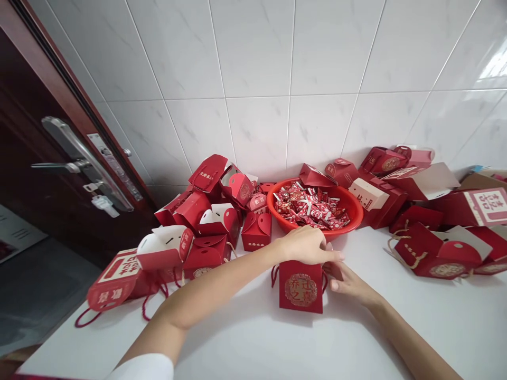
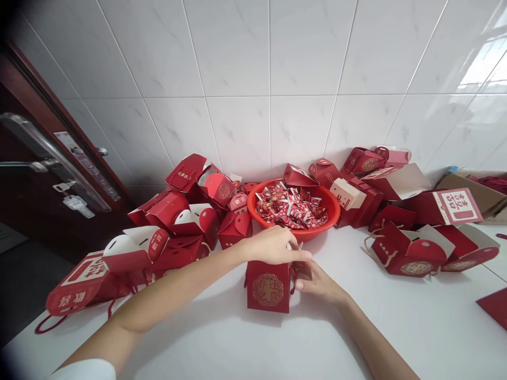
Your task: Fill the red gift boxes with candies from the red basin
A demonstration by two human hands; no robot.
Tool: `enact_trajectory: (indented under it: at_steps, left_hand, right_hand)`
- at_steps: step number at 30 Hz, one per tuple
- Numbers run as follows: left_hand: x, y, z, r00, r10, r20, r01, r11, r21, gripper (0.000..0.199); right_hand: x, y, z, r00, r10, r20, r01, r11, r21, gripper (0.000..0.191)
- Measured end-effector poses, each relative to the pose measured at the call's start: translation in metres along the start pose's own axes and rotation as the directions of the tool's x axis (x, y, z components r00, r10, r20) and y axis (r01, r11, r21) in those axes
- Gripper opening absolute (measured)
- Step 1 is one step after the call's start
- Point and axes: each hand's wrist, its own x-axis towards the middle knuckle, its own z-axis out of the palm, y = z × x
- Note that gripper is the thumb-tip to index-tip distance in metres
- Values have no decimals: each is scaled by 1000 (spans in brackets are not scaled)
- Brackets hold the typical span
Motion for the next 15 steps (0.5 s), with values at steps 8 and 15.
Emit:
enact_trajectory:
  at_steps: [8, 15]
  left_hand:
    - [-26, -14, -12, 991, 126, 53, -110, 964, -242, 43]
    - [-64, -42, -16, 971, 128, -201, -184, 938, -292, 32]
  right_hand:
    - [-4, 4, 16, 994, -36, -107, 7, 967, -255, 70]
    - [-4, -8, 17, 987, -131, -97, 94, 943, -318, 83]
